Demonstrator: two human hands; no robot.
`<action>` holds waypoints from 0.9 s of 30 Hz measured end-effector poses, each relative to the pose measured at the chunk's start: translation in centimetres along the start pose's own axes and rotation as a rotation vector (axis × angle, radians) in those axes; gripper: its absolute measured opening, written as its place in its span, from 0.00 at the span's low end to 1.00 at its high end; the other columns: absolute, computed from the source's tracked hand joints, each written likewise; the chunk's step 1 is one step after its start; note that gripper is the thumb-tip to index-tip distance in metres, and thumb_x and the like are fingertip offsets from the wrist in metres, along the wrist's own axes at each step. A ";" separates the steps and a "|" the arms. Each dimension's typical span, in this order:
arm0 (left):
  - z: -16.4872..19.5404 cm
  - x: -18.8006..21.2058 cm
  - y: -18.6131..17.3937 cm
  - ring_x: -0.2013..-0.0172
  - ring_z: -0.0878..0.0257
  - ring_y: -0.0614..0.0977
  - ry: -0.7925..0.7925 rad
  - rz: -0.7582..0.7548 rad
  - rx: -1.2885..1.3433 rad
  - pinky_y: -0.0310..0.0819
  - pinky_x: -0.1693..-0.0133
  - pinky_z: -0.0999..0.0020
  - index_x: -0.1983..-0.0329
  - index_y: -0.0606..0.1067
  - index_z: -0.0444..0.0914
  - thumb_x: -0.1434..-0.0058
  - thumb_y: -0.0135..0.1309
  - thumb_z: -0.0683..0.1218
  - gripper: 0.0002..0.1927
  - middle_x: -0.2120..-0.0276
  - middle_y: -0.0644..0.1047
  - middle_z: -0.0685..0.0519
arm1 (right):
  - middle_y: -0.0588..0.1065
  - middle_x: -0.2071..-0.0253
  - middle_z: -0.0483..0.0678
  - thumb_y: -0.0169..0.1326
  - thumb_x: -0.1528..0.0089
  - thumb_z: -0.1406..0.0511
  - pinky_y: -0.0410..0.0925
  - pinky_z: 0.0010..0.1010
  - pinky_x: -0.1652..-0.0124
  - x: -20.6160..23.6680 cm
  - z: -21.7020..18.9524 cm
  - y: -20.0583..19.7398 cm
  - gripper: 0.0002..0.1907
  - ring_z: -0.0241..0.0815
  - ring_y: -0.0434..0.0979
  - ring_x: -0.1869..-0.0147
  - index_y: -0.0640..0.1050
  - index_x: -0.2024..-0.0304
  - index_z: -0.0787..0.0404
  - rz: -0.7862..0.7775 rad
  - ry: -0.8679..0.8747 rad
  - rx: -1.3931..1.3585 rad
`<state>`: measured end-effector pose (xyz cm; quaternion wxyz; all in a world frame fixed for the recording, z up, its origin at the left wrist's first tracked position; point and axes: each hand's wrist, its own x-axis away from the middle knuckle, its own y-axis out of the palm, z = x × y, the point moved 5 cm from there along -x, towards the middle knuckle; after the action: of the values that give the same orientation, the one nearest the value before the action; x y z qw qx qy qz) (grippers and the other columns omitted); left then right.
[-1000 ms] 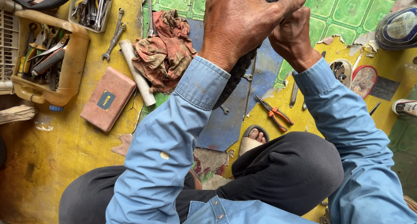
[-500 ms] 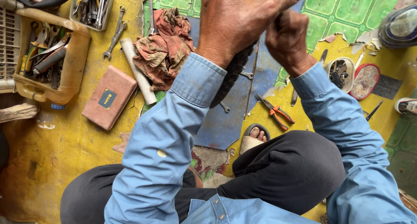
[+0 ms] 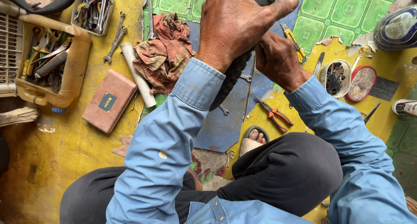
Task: The person sits on the floor and uses a spoke wrench to tighten the nipples on a bicycle wheel. They rotate the wheel to access different spokes, then briefly stand to retrieve a pump and inflate the tire before returning to adjust the hub area.
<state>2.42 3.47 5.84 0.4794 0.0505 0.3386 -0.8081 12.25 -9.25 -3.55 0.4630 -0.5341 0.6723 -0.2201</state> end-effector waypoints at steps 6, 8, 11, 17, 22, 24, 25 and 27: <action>-0.2 -0.2 -0.1 0.74 0.52 0.85 -0.121 -0.095 -0.024 0.80 0.67 0.55 0.73 0.82 0.35 0.50 0.64 0.71 0.33 0.78 0.80 0.45 | 0.78 0.67 0.56 0.51 0.31 0.75 0.75 0.36 0.65 0.9 -1.0 -0.3 0.01 0.48 0.82 0.64 0.74 0.57 0.69 0.081 0.094 -0.033; -1.0 0.2 0.3 0.78 0.57 0.84 -0.287 -0.251 -0.013 0.80 0.67 0.57 0.80 0.82 0.38 0.48 0.61 0.73 0.33 0.85 0.79 0.48 | 0.80 0.64 0.55 0.50 0.27 0.76 0.76 0.33 0.64 0.4 0.3 -1.2 0.03 0.45 0.86 0.60 0.75 0.53 0.70 0.204 0.092 -0.118; -0.3 -0.3 -0.5 0.83 0.58 0.83 -0.101 -0.068 0.038 0.79 0.75 0.59 0.81 0.80 0.37 0.48 0.64 0.70 0.32 0.85 0.78 0.51 | 0.80 0.66 0.54 0.52 0.23 0.74 0.75 0.30 0.66 -0.2 2.4 -1.7 0.06 0.43 0.86 0.61 0.75 0.56 0.69 0.246 0.094 -0.106; -0.3 0.2 -0.1 0.81 0.58 0.84 -0.023 -0.059 0.098 0.78 0.75 0.60 0.71 0.83 0.39 0.44 0.61 0.69 0.29 0.81 0.81 0.51 | 0.71 0.78 0.51 0.55 0.22 0.70 0.62 0.35 0.75 -1.3 4.6 -0.5 0.18 0.43 0.72 0.77 0.70 0.68 0.66 0.132 0.152 0.069; 0.0 0.6 1.0 0.71 0.53 0.86 -0.080 -0.081 -0.001 0.81 0.65 0.56 0.65 0.83 0.39 0.47 0.62 0.73 0.32 0.72 0.82 0.47 | 0.76 0.62 0.55 0.58 0.32 0.67 0.69 0.45 0.59 -2.7 4.7 -0.6 0.08 0.52 0.76 0.59 0.75 0.53 0.64 0.055 -0.233 0.426; 0.4 1.0 0.7 0.65 0.50 0.86 -0.042 -0.010 0.001 0.81 0.59 0.54 0.60 0.81 0.37 0.48 0.63 0.72 0.35 0.67 0.83 0.45 | 0.75 0.53 0.57 0.58 0.28 0.68 0.69 0.46 0.53 -2.8 5.6 -0.4 0.11 0.52 0.76 0.52 0.73 0.45 0.67 -0.081 -0.129 0.195; 0.5 1.0 0.5 0.62 0.49 0.86 -0.018 0.028 0.006 0.80 0.56 0.53 0.57 0.81 0.36 0.47 0.63 0.72 0.36 0.64 0.82 0.43 | 0.75 0.49 0.58 0.58 0.26 0.69 0.70 0.46 0.49 -2.8 5.9 -0.3 0.13 0.53 0.75 0.48 0.72 0.42 0.69 -0.146 -0.081 0.083; 0.5 1.2 0.2 0.58 0.48 0.85 0.008 0.047 0.028 0.79 0.53 0.53 0.53 0.79 0.34 0.46 0.64 0.71 0.37 0.60 0.82 0.42 | 0.75 0.52 0.57 0.58 0.27 0.70 0.69 0.46 0.50 -2.8 6.0 -0.5 0.12 0.54 0.75 0.51 0.74 0.42 0.65 -0.198 -0.066 0.200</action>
<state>1.99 2.23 5.61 0.4963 0.0685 0.3276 -0.8010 17.71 -5.64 -4.91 0.5117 -0.5562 0.5754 -0.3127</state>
